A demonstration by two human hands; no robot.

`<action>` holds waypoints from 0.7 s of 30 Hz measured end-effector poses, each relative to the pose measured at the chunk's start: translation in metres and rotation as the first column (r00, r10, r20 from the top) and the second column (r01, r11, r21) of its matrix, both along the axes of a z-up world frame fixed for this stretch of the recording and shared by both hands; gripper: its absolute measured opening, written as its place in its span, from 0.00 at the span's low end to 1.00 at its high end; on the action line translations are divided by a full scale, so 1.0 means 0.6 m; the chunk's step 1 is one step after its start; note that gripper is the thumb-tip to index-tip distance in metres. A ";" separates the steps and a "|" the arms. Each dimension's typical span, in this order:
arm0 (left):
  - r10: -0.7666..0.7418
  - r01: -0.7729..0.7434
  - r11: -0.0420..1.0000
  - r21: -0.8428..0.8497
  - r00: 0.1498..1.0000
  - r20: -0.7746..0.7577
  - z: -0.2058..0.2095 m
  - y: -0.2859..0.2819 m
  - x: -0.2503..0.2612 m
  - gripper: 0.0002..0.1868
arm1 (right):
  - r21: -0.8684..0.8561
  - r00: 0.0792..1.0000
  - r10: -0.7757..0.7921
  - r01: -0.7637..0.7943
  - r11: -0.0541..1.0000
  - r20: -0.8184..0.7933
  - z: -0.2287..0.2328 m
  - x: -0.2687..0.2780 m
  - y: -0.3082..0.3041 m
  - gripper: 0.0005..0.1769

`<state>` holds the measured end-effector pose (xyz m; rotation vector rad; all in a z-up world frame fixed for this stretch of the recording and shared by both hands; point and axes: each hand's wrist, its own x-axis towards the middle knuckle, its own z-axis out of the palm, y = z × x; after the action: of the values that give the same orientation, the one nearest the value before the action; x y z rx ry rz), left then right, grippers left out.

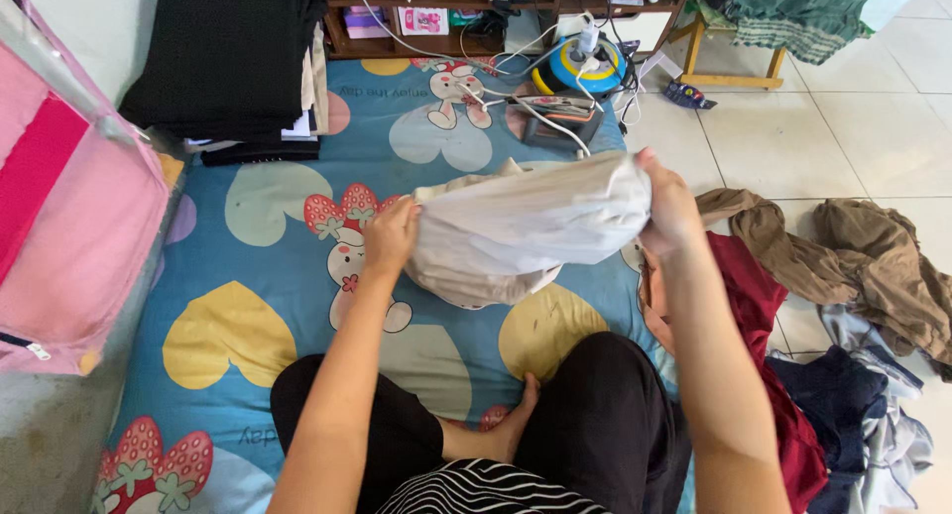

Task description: The person irons a black garment on a patterned mat, folds it neatly, and places it on a stack. Then the person picks up a light-colored pair of pants, turns them inside out, and begins folding them.

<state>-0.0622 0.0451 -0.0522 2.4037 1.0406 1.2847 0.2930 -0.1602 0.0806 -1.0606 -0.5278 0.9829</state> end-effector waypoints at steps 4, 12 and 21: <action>-0.013 0.010 0.990 0.143 1.000 0.018 0.016 0.006 -0.003 0.14 | -0.046 0.993 0.113 -0.113 0.993 0.012 0.008 0.012 -0.005 0.25; -0.112 0.114 0.994 0.005 0.967 0.231 0.131 -0.057 0.080 0.14 | 0.040 0.979 0.176 -0.173 0.984 -0.099 -0.025 -0.077 0.044 0.23; -0.383 0.389 0.921 -0.025 0.914 0.135 0.276 -0.152 0.117 0.11 | 0.203 0.914 0.266 -0.335 0.920 0.306 -0.058 -0.198 0.069 0.31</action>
<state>0.0079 -0.0458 0.1135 2.2993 0.5174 1.2296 0.1741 -0.1188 0.0458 -0.9024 -1.0440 1.0116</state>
